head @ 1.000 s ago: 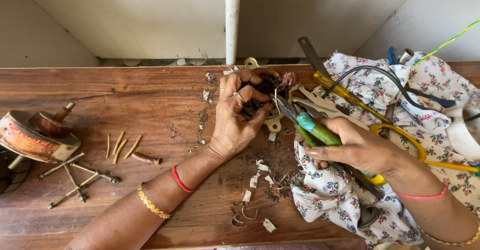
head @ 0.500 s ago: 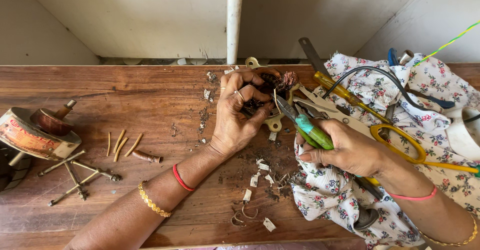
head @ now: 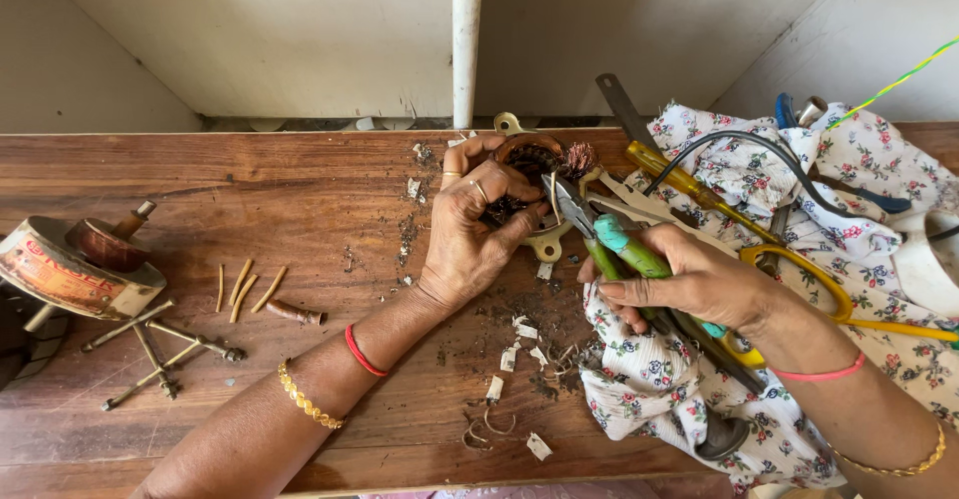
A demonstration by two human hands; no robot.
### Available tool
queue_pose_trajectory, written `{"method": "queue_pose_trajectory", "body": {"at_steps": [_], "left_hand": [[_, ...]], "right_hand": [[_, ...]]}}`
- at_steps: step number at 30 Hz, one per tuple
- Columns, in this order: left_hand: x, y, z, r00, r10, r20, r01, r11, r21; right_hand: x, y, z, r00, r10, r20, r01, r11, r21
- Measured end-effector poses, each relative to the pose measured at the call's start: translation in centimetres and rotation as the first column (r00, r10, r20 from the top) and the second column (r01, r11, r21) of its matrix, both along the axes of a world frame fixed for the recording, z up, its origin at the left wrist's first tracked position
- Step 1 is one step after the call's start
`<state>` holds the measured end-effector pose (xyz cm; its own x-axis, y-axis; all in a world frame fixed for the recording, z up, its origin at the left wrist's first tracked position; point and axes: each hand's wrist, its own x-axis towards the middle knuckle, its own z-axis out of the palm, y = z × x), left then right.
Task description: The person uses pliers to cut and remove copper wire from a circular metal component on a wooden workbench. They repeatedly grip, cut, and pull the wire while holding the component steady with the other hand.
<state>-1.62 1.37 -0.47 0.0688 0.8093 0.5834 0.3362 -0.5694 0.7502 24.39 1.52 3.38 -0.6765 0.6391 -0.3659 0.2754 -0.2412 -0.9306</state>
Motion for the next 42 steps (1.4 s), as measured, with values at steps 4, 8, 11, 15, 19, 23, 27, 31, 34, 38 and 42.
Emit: {"method": "queue_pose_trajectory", "body": {"at_steps": [4, 8, 11, 15, 19, 23, 27, 31, 34, 38, 42], "left_hand": [[-0.1, 0.1, 0.1, 0.999, 0.029, -0.029, -0.028, 0.999, 0.027], [-0.2, -0.1, 0.3, 0.999, 0.033, -0.039, -0.032, 0.999, 0.041], [-0.4, -0.3, 0.4, 0.998, 0.031, -0.050, -0.028, 0.997, 0.067], [-0.4, -0.2, 0.6, 0.991, 0.068, -0.115, -0.057, 0.994, 0.094], [-0.2, 0.0, 0.3, 0.998, 0.043, -0.051, -0.041, 0.998, 0.049], [0.1, 0.2, -0.1, 0.999, -0.007, 0.043, 0.006, 1.000, 0.016], [-0.2, 0.6, -0.4, 0.998, -0.040, 0.054, 0.040, 0.999, -0.004], [-0.4, 0.6, -0.4, 0.992, -0.070, 0.108, 0.073, 0.997, -0.028], [-0.5, 0.2, -0.5, 0.988, -0.109, 0.109, 0.114, 0.993, -0.038], [0.3, -0.3, -0.7, 0.961, -0.166, 0.223, 0.182, 0.982, -0.056], [0.6, -0.7, -0.8, 0.959, -0.136, 0.249, 0.152, 0.987, -0.044]], "right_hand": [[0.1, -0.2, 0.5, 1.000, 0.012, -0.016, -0.011, 0.998, 0.054], [0.4, -0.4, 1.0, 0.990, -0.073, -0.122, 0.094, 0.980, 0.175], [0.4, 0.0, 2.2, 0.987, -0.067, -0.145, 0.094, 0.979, 0.182], [0.7, 0.3, 4.3, 0.887, -0.049, 0.459, -0.198, 0.858, 0.475], [2.2, 0.5, 4.9, 0.550, -0.194, 0.812, -0.503, 0.699, 0.508], [2.7, 1.3, 3.2, 0.838, -0.204, 0.506, -0.388, 0.430, 0.815], [0.3, 3.7, 2.8, 0.958, -0.246, 0.147, -0.096, 0.207, 0.974], [-4.1, 4.7, 2.0, 0.987, -0.084, 0.137, -0.140, -0.031, 0.990], [-5.4, 3.7, 1.4, 0.982, -0.134, 0.136, -0.139, -0.012, 0.990], [-5.2, 2.8, 1.3, 0.984, -0.175, 0.025, 0.000, 0.144, 0.990], [-5.2, 2.4, 1.3, 0.974, -0.218, -0.055, 0.092, 0.161, 0.983]]}}
